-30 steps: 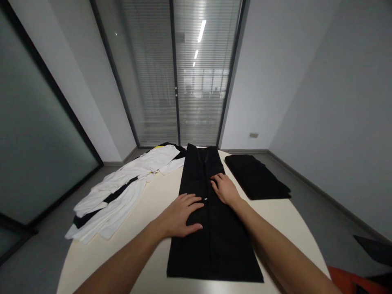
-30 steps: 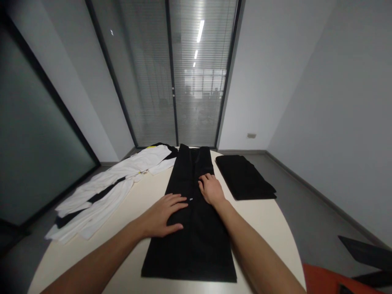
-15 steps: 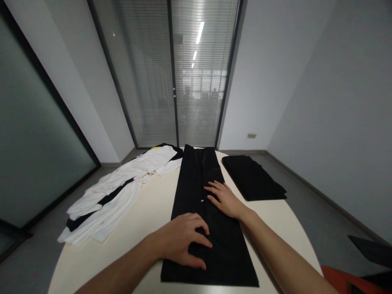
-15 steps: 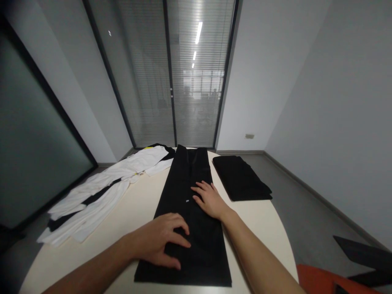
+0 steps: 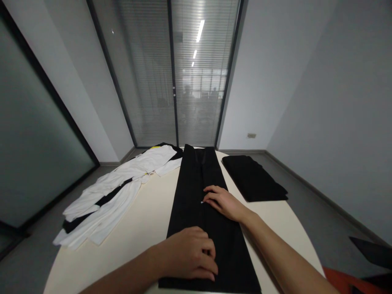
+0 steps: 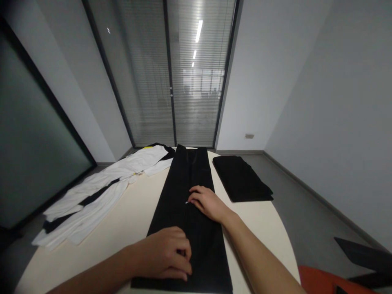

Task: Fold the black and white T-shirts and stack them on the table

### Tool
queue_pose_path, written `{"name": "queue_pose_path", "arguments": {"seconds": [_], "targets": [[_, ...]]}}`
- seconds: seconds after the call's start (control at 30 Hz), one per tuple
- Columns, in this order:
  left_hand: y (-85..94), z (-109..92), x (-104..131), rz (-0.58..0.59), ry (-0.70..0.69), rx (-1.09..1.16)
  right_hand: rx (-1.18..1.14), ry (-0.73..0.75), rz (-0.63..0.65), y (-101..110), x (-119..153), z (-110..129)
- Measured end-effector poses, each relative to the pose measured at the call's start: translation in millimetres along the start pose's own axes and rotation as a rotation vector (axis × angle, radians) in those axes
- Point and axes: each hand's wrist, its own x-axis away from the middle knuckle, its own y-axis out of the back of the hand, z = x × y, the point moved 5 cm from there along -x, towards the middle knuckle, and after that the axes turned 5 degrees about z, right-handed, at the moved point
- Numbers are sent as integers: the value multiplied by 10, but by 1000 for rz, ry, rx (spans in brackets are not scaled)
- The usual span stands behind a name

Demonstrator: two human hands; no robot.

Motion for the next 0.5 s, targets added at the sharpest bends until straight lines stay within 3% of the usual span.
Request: {"name": "queue_pose_path", "arguments": {"seconds": [0.5], "targets": [[-119,-30,-35,3,-10,-11,-73,1,4,-27,-22,104]]}}
